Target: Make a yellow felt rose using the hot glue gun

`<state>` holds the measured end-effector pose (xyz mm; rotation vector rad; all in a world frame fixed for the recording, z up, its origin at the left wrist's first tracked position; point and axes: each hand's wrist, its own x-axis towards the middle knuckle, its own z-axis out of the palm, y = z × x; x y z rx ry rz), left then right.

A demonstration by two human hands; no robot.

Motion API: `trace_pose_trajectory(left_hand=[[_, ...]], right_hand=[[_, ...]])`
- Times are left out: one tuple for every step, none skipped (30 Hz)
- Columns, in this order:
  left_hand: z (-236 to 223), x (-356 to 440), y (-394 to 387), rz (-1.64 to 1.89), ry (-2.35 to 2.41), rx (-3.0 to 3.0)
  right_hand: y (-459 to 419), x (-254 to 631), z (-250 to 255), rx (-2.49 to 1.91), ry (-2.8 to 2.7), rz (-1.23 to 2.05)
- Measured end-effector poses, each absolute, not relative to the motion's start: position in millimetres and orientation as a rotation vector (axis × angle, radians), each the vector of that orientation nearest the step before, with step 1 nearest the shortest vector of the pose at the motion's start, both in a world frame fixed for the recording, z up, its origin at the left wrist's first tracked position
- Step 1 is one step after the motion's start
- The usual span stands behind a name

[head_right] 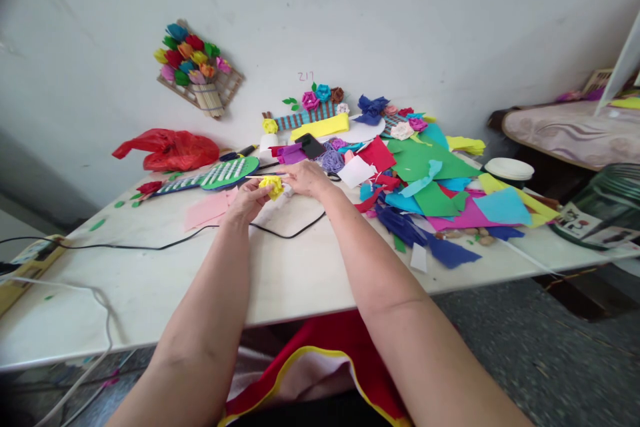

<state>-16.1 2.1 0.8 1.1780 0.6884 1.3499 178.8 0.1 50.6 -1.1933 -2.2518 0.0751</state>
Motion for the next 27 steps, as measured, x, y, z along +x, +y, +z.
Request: trace_pose_trajectory(left_hand=[[1,-16,2,1.357,0.690,1.178],[1,-16,2,1.366,0.691,1.175],[1,-16,2,1.375,0.692,1.171],[1,-16,2,1.383,0.693,1.167],[1,-16,2,1.391,0.695,1.163],[1,-16,2,1.398,0.697,1.159],[1,-16,2,1.403,0.699,1.154],[1,-16,2,1.408,0.702,1.149],[0,-15,2,1.413,0.704,1.145],[0,-15,2,1.417,0.706,1.142],[0,-15,2,1.420,0.706,1.141],[0,-15,2,1.422,0.706,1.142],[0,-16,2,1.421,0.706,1.146],[0,-16,2,1.418,0.706,1.151],[0,-16,2,1.415,0.705,1.155],[0,-16,3,1.411,0.706,1.159],[0,-16,3,1.408,0.706,1.159],[0,-16,3,1.408,0.707,1.156],[0,-16,4,1.409,0.708,1.150],[-1,-17,4,1.412,0.708,1.143],[-1,-17,4,1.417,0.707,1.136],[-1,-17,5,1.422,0.705,1.132],[-1,-17,5,1.429,0.703,1.127],[-1,-17,5,1.436,0.701,1.124],[-2,-17,5,1.443,0.701,1.121],[-2,-17,6,1.450,0.702,1.118],[-2,-17,6,1.457,0.703,1.117]], right_hand=[[0,179,52,-1.207,-2.243,0.094],[-1,179,53,-1.222,-2.233,0.112],[-1,179,54,-1.235,-2.222,0.128],[-2,179,55,-1.247,-2.212,0.140],[-2,179,56,-1.256,-2.203,0.151],[-2,179,56,-1.262,-2.196,0.164],[-2,180,56,-1.265,-2.189,0.180],[-2,181,56,-1.265,-2.182,0.199],[-2,182,55,-1.258,-2.174,0.220],[-1,183,54,-1.246,-2.163,0.237],[1,185,53,-1.227,-2.155,0.251],[3,187,52,-1.205,-2.150,0.261],[5,190,50,-1.180,-2.146,0.266],[7,192,48,-1.156,-2.152,0.278],[10,195,47,-1.139,-2.156,0.291],[13,198,45,-1.127,-2.158,0.307],[16,201,43,-1.118,-2.158,0.335],[18,204,42,-1.119,-2.154,0.365],[20,207,41,-1.122,-2.150,0.395],[22,210,40,-1.110,-2.147,0.431],[23,213,39,-1.104,-2.135,0.465],[25,216,39,-1.100,-2.117,0.500],[26,220,38,-1.106,-2.094,0.535],[26,223,38,-1.121,-2.071,0.568],[27,227,37,-1.140,-2.055,0.601],[28,231,36,-1.157,-2.051,0.630],[29,234,35,-1.161,-2.036,0.642]])
